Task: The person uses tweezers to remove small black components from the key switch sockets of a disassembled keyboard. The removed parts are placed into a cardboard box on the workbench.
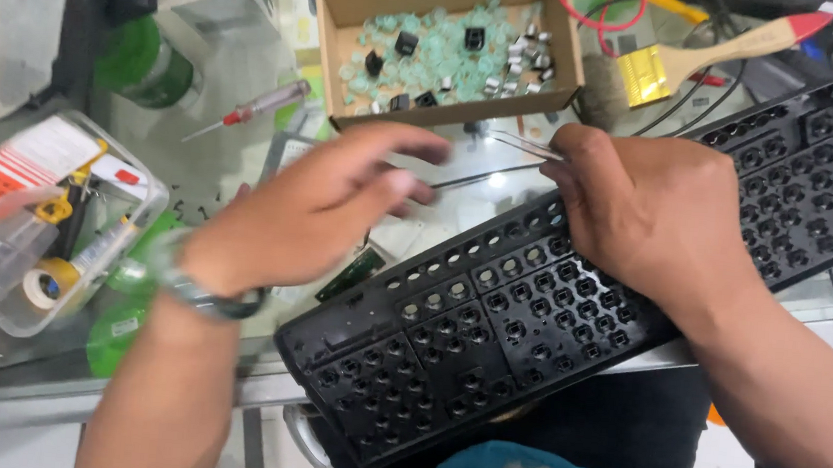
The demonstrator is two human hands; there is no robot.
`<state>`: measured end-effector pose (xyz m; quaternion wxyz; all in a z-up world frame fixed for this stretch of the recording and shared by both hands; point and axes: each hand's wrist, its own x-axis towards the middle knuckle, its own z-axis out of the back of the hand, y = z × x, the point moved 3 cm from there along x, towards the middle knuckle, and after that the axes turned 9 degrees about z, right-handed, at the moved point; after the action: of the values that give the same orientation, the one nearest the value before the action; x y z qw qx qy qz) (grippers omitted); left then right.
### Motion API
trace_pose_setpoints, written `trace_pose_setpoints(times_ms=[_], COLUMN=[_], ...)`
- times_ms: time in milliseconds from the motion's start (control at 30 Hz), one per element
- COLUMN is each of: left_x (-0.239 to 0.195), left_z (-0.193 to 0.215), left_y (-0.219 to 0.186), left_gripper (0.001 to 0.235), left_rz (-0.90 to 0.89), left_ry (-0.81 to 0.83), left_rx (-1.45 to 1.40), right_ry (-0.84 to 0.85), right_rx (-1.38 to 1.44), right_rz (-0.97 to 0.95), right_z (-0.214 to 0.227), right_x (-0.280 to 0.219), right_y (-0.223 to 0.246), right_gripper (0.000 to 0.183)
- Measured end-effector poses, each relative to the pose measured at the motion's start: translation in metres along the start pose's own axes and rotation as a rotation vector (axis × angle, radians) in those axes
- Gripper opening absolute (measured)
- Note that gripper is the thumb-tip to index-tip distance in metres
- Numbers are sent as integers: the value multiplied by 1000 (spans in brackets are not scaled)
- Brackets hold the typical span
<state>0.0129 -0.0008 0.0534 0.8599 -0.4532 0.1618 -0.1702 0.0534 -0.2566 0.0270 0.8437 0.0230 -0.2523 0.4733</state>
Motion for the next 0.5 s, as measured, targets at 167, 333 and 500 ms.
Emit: trace_pose_setpoints(times_ms=[167,333,500], left_x=[25,54,54], left_z=[-7,-60,-72], left_y=[-5,14,14], left_gripper=[29,45,26], left_rz=[-195,-295,-378], left_ry=[-148,13,-184], left_rx=[289,562,762], right_ry=[-36,-144,-132], right_rx=[-13,18,-85], right_rz=[-64,2,-75], right_z=[9,20,16], right_x=[-12,-13,-18], right_y=[-13,-16,-20], right_gripper=[11,8,11])
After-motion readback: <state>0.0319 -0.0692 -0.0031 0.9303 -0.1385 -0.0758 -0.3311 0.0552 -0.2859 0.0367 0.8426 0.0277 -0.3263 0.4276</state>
